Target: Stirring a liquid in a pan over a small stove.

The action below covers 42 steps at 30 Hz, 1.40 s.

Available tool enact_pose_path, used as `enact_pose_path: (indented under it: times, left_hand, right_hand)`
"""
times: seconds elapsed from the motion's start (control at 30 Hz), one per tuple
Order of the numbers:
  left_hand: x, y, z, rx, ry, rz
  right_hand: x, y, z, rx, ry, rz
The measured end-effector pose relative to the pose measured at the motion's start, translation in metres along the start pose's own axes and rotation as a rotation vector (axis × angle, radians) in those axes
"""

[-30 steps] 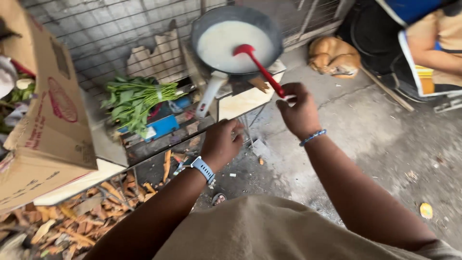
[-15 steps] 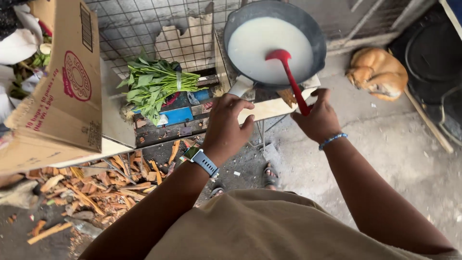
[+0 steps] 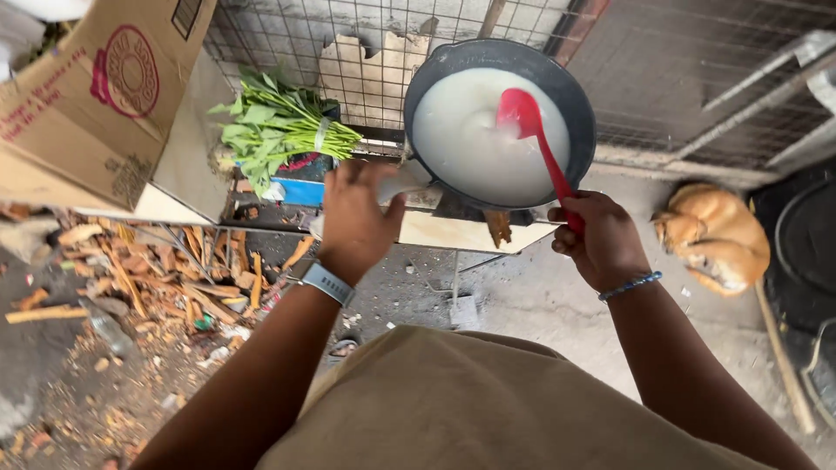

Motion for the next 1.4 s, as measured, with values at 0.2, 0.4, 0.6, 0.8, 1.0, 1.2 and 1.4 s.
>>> enact_pose_path:
  times: [0.2,0.4,0.6,0.8,1.0,1.2,1.4]
  left_hand:
    - [-0.007,0.006,-0.006,0.097,-0.085,0.046]
    - [-0.009,0.005,-0.009,0.112,-0.126,0.041]
    - [-0.014,-0.007,-0.018,0.19,-0.179,-0.227]
    - [-0.043,-0.011,-0.037,0.221,-0.305,-0.519]
    - [-0.046,-0.018,-0.042,0.121,-0.282,-0.544]
    - [-0.049,-0.016,-0.042,0.053,-0.253,-0.577]
    - [-0.04,-0.018,-0.033,0.088,-0.226,-0.63]
  right_hand:
    - [0.023,-0.011,-0.028,0.037,-0.055,-0.046]
    - [0.023,-0.014,-0.053,0.165,0.101,-0.107]
    - [0.02,-0.02,-0.055,0.291,0.312,-0.073]
    - [0.028,-0.023,-0.051,0.319,0.238,0.067]
    - [0.021,-0.007,-0.049,0.314,0.183,0.158]
    - [0.018,0.003,-0.026,0.319,0.003,0.19]
    - [-0.008,0.028,-0.023,0.443,0.008,0.152]
Point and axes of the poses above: each hand's wrist, its own y-axis away from the middle knuckle, its own x-axis out of the back of the hand, z = x × y, the point moved 10 cm from there along -y, towards the middle knuckle, and after that the axes turned 7 degrees about -y, right-handed, at the moved point
